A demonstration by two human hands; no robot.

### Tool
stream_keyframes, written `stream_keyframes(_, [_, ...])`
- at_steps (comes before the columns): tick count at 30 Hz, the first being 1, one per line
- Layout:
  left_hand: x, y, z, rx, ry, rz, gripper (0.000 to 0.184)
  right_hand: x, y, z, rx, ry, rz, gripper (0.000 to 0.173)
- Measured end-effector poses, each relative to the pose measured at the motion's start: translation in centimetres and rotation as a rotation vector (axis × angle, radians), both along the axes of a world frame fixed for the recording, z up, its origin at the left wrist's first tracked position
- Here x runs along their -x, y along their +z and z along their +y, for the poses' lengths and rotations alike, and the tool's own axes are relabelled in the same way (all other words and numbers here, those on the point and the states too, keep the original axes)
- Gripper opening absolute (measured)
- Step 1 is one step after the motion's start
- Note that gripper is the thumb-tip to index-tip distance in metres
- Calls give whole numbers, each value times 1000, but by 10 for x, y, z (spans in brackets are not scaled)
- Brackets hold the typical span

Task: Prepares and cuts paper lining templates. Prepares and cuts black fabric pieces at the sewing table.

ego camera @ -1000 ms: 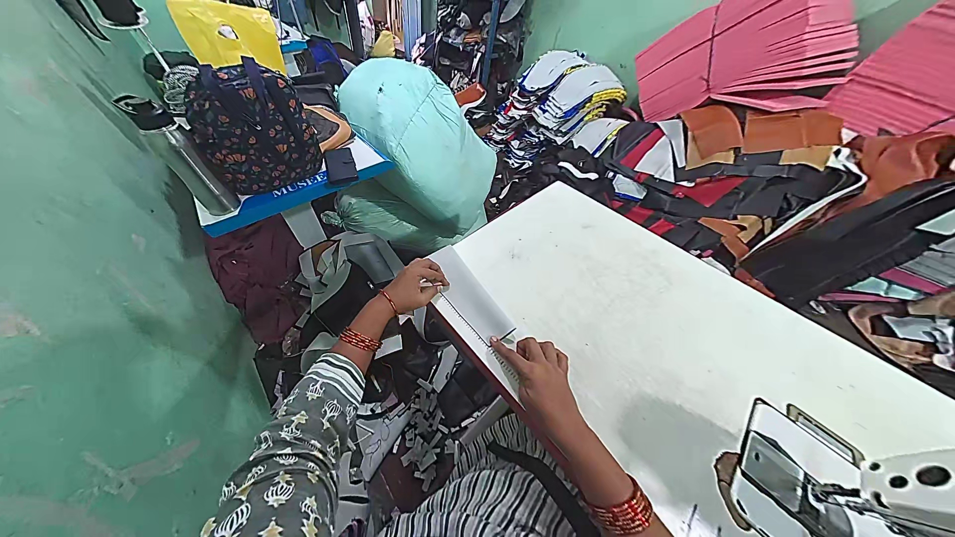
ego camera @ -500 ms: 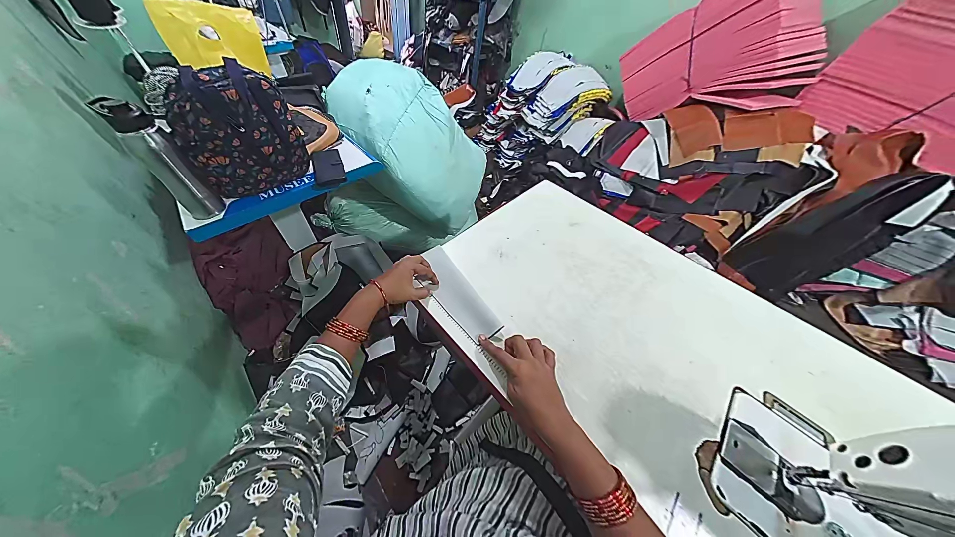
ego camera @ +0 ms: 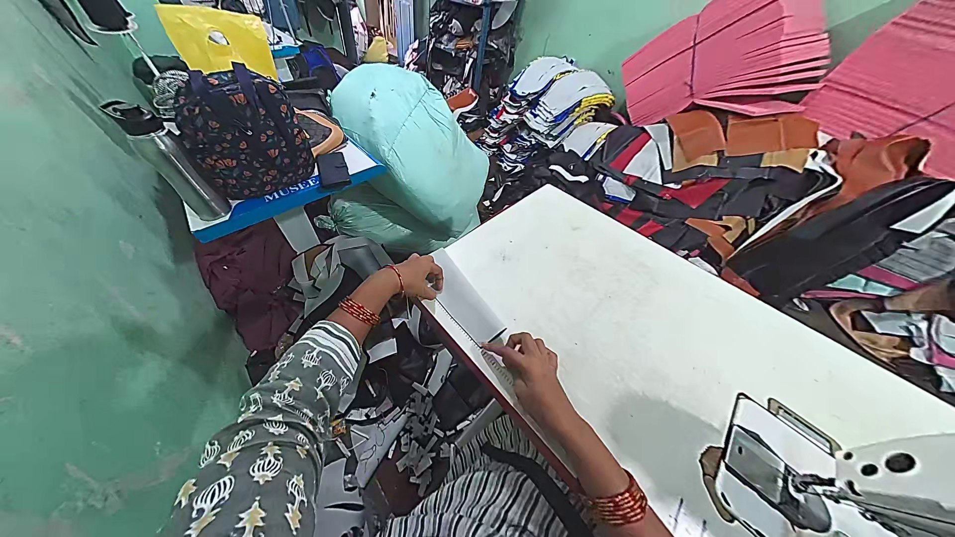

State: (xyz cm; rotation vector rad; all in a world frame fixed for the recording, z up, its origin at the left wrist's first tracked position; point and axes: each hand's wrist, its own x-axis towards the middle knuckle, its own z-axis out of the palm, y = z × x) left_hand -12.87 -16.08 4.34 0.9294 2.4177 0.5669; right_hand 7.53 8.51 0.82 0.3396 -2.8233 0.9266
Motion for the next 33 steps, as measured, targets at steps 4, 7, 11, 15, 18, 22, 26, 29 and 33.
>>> stream_keyframes(4, [8, -6, -1, -10, -24, -19, 19, 27, 25, 0, 368, -96, -158, 34])
stream_keyframes(7, [13, -12, -3, -18, -39, -17, 15, 55, 45, -15, 424, -240, -434, 61])
stream_keyframes(11, [-6, 16, -1, -13, 9, -43, 16, 76, 45, -28, 364, -219, -578, 71])
stream_keyframes(15, [-12, 21, 8, 40, 13, -85, 18, 71, 41, -24, 334, -226, -592, 69])
stream_keyframes(18, [-12, -6, 16, -36, -94, -50, 16, 54, 41, -6, 304, -236, -616, 64])
stream_keyframes(22, [-56, -11, 54, -54, -72, -30, 17, 10, 47, 35, 310, -224, -607, 60])
stream_keyframes(26, [-114, -18, 102, -165, -32, 14, 20, -49, 55, 82, 331, -232, -559, 59])
stream_keyframes(29, [-164, -19, 147, -215, -1, -15, 18, -101, 65, 118, 306, -307, -579, 59])
stream_keyframes(33, [-237, -5, 219, -111, -57, -59, 24, -183, 70, 174, 259, -436, -562, 59])
